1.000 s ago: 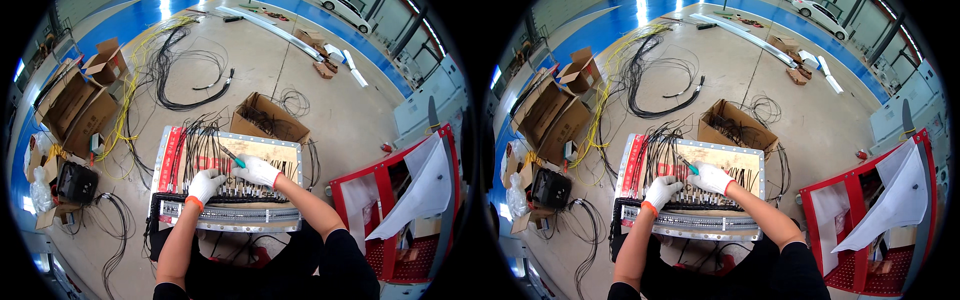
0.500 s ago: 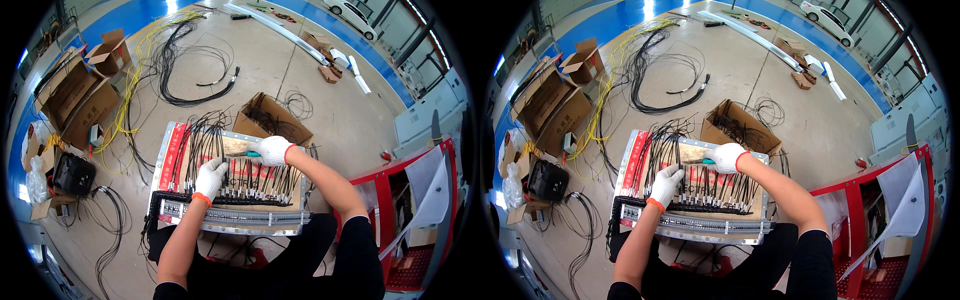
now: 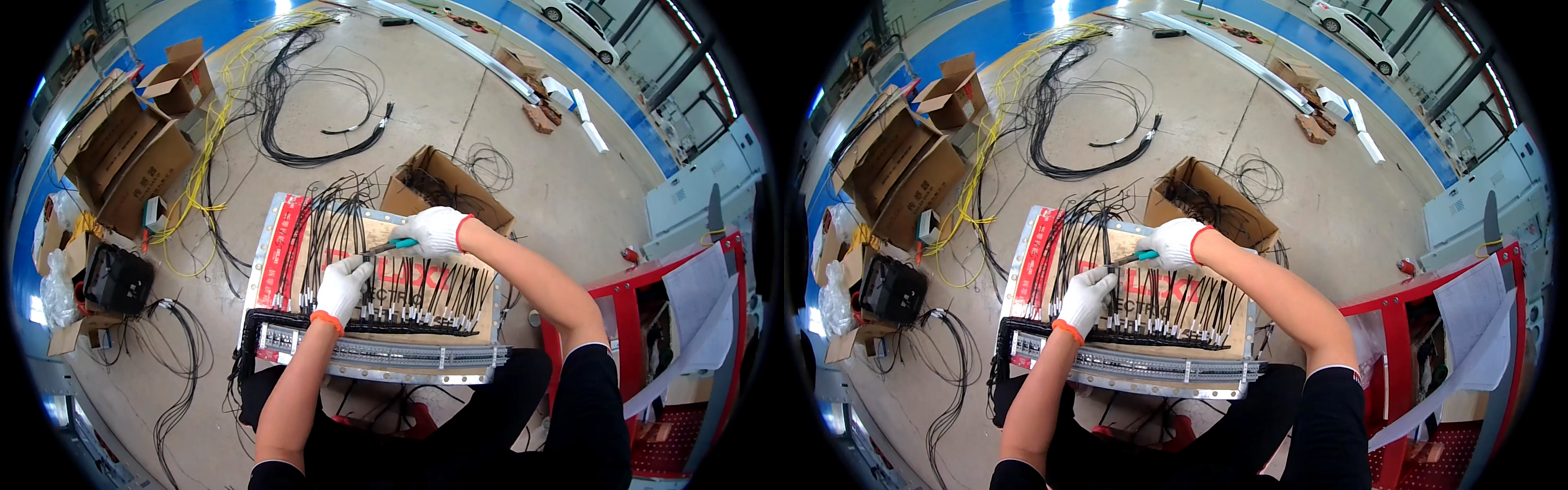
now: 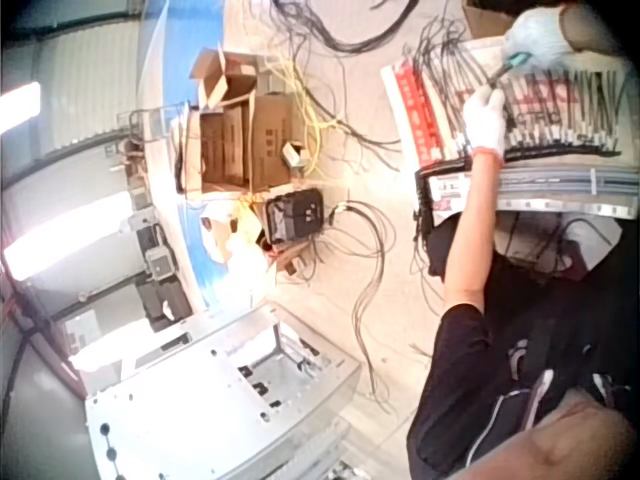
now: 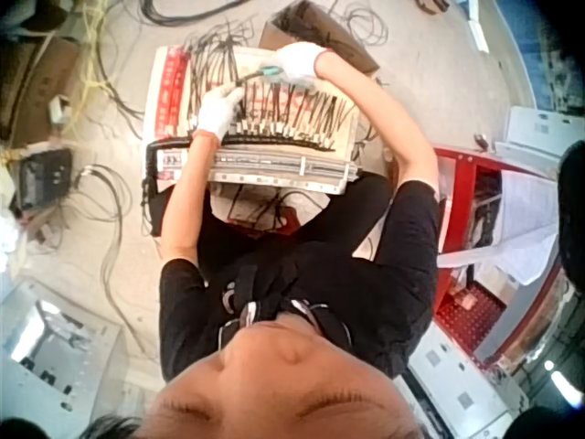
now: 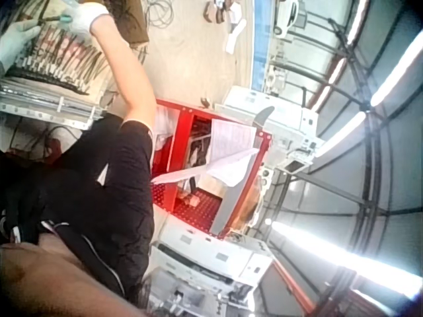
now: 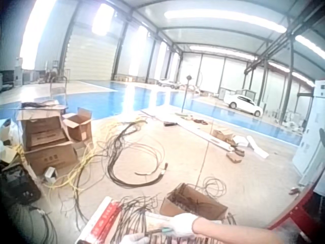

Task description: The person sits on the floor and uses wire strippers to strip the insulation off multiple black wires. They repeatedly pick up wires, strip them, and place the stripped ends into a cardboard box.

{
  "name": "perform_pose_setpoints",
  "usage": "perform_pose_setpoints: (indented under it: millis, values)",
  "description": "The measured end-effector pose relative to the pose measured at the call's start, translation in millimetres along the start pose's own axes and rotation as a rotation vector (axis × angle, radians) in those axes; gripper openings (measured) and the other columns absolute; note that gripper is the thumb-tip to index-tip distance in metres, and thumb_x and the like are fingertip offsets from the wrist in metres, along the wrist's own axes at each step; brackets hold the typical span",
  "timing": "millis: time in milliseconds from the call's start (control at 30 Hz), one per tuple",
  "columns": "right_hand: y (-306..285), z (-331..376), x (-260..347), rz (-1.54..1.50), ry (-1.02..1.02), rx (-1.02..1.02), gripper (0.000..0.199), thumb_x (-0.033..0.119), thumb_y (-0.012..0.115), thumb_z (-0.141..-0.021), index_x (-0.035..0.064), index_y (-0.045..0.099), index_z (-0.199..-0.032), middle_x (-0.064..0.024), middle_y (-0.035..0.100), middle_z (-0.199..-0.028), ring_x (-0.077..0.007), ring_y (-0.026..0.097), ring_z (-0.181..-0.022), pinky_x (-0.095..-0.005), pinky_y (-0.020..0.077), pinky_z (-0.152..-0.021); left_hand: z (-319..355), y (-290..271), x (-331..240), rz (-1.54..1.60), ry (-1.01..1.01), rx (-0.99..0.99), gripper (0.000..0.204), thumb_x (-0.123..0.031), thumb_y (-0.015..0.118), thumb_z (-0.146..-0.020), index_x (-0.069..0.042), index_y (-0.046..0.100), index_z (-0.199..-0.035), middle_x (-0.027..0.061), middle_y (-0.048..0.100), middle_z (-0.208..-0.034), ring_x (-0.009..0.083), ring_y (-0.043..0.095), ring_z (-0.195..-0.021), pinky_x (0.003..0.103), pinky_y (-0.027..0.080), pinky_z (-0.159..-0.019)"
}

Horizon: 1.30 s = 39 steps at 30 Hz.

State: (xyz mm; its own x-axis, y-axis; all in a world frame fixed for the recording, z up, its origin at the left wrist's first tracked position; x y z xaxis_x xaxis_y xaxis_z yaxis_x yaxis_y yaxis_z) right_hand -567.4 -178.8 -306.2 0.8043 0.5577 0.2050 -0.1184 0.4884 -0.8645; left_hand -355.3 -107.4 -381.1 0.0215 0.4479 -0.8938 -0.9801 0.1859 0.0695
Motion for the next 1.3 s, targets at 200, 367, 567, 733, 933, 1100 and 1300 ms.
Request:
perform_pose_setpoints:
  millis: [200, 367, 567, 733, 933, 1100, 1300]
  values:
    - [-3.1, 5.0, 4.3, -0.019, -0.003, -0.011, 0.029, 0.038, 0.060, -0.094, 0.0180, 0.063, -0.114, -0.0162, 0.069, -0.093, -0.0372, 0.067, -0.085, -0.0473, 0.0525, -0.075, 0.1, -1.4, -2.0, 0.021, -0.030, 0.015, 0.028, -0.017, 0.063, -0.096, -0.002, 0.067, -0.120, -0.0050, 0.063, -0.078, 0.0029, 0.048, -0.058, 0.019, 0.038, -0.052]
    - [-6.4, 18.5, 7.7, 0.094, 0.019, -0.138, 0.028, 0.041, 0.064, -0.091, 0.0159, 0.067, -0.100, -0.0160, 0.069, -0.081, -0.0382, 0.068, -0.079, -0.0466, 0.0535, -0.076, 6.7, -3.9, -27.0, 0.086, 0.119, 0.019, 0.051, -0.019, 0.068, -0.093, 0.001, 0.054, -0.138, -0.0007, 0.064, -0.086, 0.0042, 0.051, -0.066, 0.021, 0.043, -0.057]
    - [-6.9, 13.4, 5.1, 0.088, -0.024, -0.221, 0.021, 0.029, 0.066, -0.085, 0.0122, 0.065, -0.098, -0.0168, 0.069, -0.084, -0.0383, 0.070, -0.081, -0.0487, 0.0560, -0.069, -18.6, 5.4, -35.5, 0.057, 0.229, -0.047, 0.028, -0.019, 0.069, -0.093, 0.002, 0.071, -0.111, 0.0020, 0.070, -0.090, 0.0063, 0.059, -0.075, 0.023, 0.048, -0.068]
    - [-5.4, 6.6, -25.8, 0.026, 0.043, -0.244, 0.023, 0.022, 0.063, -0.084, 0.0127, 0.066, -0.104, -0.0156, 0.070, -0.093, -0.0362, 0.069, -0.085, -0.0473, 0.0555, -0.072, -25.9, 6.6, -28.9, -0.219, 0.393, -0.259, 0.027, -0.017, 0.068, -0.092, 0.007, 0.069, -0.105, 0.0124, 0.071, -0.089, 0.0152, 0.063, -0.081, 0.030, 0.051, -0.076]
    - [52.5, -19.3, -187.9, -0.272, 0.572, -0.335, 0.038, 0.038, 0.068, -0.082, 0.0076, 0.067, -0.105, -0.0202, 0.071, -0.093, -0.0390, 0.068, -0.091, -0.0460, 0.0538, -0.080, -21.1, 8.2, -52.6, -0.092, 0.272, -0.207, 0.018, -0.015, 0.059, -0.098, 0.002, 0.065, -0.100, 0.0010, 0.063, -0.071, 0.0037, 0.046, -0.056, 0.022, 0.037, -0.049]
    - [97.4, -62.3, -182.5, 0.009, 0.496, -0.122, 0.029, 0.013, 0.058, -0.084, 0.0069, 0.064, -0.112, -0.0173, 0.071, -0.105, -0.0361, 0.069, -0.097, -0.0468, 0.0560, -0.079, -16.0, -1.0, -57.3, -0.158, 0.228, -0.205, 0.017, -0.013, 0.058, -0.097, 0.001, 0.066, -0.096, 0.0000, 0.060, -0.067, 0.0041, 0.047, -0.057, 0.022, 0.037, -0.051]
    - [114.8, -100.8, -199.6, -0.067, 0.571, -0.241, 0.026, 0.008, 0.062, -0.083, 0.0064, 0.062, -0.110, -0.0188, 0.071, -0.101, -0.0381, 0.069, -0.096, -0.0479, 0.0561, -0.078, -10.3, 3.4, -68.6, -0.115, 0.166, -0.206, 0.016, -0.008, 0.053, -0.097, 0.004, 0.063, -0.100, 0.0011, 0.059, -0.068, 0.0049, 0.048, -0.058, 0.022, 0.038, -0.053]
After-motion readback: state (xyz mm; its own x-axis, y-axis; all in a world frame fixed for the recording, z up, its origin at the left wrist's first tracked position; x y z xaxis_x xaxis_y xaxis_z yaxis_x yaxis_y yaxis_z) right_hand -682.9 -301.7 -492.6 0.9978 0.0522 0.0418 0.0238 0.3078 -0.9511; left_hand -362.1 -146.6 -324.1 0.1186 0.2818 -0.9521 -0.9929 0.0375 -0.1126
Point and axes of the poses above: each hand's wrist, its own z-axis away from the middle knuckle, its own y-axis out of the palm, x = y × z, the point moved 1 cm from there along -z, towards the middle knuckle
